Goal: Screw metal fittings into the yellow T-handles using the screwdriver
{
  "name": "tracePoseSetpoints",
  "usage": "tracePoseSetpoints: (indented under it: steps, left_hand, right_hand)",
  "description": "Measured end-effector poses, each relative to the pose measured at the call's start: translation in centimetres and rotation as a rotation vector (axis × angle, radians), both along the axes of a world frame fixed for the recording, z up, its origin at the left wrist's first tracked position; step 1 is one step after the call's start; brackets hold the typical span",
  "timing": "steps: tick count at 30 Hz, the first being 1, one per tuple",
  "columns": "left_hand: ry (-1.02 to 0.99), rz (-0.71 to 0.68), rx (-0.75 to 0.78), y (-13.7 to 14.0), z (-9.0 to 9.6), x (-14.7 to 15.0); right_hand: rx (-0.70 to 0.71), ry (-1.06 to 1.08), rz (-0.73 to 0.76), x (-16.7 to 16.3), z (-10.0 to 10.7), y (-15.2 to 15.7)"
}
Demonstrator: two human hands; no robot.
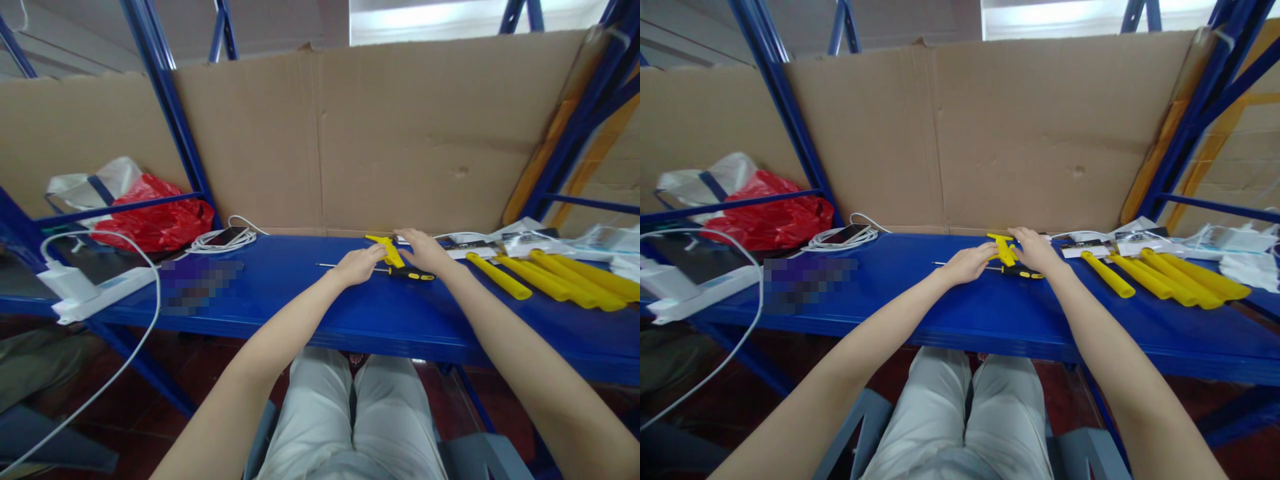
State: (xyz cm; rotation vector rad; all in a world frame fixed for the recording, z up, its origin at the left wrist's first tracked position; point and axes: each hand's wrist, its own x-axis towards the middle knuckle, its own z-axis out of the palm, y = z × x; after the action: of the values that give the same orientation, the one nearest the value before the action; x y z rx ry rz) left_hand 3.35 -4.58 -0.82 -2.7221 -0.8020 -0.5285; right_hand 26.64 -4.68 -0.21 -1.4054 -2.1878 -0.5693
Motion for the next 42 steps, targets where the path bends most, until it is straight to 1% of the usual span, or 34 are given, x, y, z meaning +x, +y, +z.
tracePoseSetpoints:
  steps: [3, 6, 9, 11, 14, 16, 17, 20, 21, 23, 26, 32, 35, 39, 42]
  left_hand:
    - [0.018, -0.003, -0.001, -0.4, 0.2, 0.0]
    - [0.034, 0.018, 0.001, -0.5, 0.3, 0.0]
    - [0.042, 0.041, 0.003, -0.6, 0.4, 0.0]
    - [0.04, 0.05, 0.0, -0.5, 0.4, -0.1]
    - [0.03, 0.065, -0.011, -0.2, 0.4, -0.3]
    - [0.024, 0.08, -0.022, 0.2, 0.3, -0.6]
    - [0.019, 0.087, -0.027, 0.4, 0.3, -0.8]
    - [-0.001, 0.106, -0.04, 0.8, 0.4, -1.3]
    - [-0.009, 0.113, -0.044, 0.9, 0.4, -1.4]
    - [-0.021, 0.126, -0.05, 1.0, 0.5, -1.6]
    - [-0.032, 0.131, -0.058, 1.0, 0.6, -1.7]
    - [-0.052, 0.12, -0.064, 1.3, 0.4, -1.7]
    - [-0.058, 0.114, -0.065, 1.4, 0.4, -1.7]
    - [-0.056, 0.126, -0.066, 1.1, 0.5, -1.6]
    - [-0.047, 0.135, -0.066, 1.0, 0.5, -1.6]
  right_hand:
    - [0.003, -0.088, 0.07, -1.3, -0.4, 0.1]
    - [-0.008, -0.142, 0.104, -1.4, -0.6, 0.4]
    - [-0.021, -0.118, 0.107, -1.1, -0.1, 0.3]
    - [-0.053, -0.055, 0.055, -1.1, 0.3, -0.1]
    - [-0.136, 0.112, -0.146, -1.1, 0.9, -0.7]
    - [-0.198, 0.279, -0.265, -1.2, 1.1, -0.8]
    - [-0.247, 0.402, -0.297, -1.2, 1.1, -0.7]
    - [-0.431, 0.782, -0.321, -1.5, 1.1, -0.2]
    - [-0.485, 0.869, -0.337, -1.6, 1.1, 0.1]
    - [-0.548, 0.946, -0.381, -1.8, 1.0, 0.6]
    - [-0.592, 0.971, -0.432, -2.1, 0.9, 1.8]
    - [-0.61, 0.949, -0.517, -2.4, 0.6, 4.4]
    - [-0.622, 0.919, -0.569, -2.4, 0.6, 5.0]
    - [-0.644, 0.885, -0.538, -2.3, 0.7, 4.9]
    - [-0.634, 0.857, -0.501, -2.4, 0.6, 4.6]
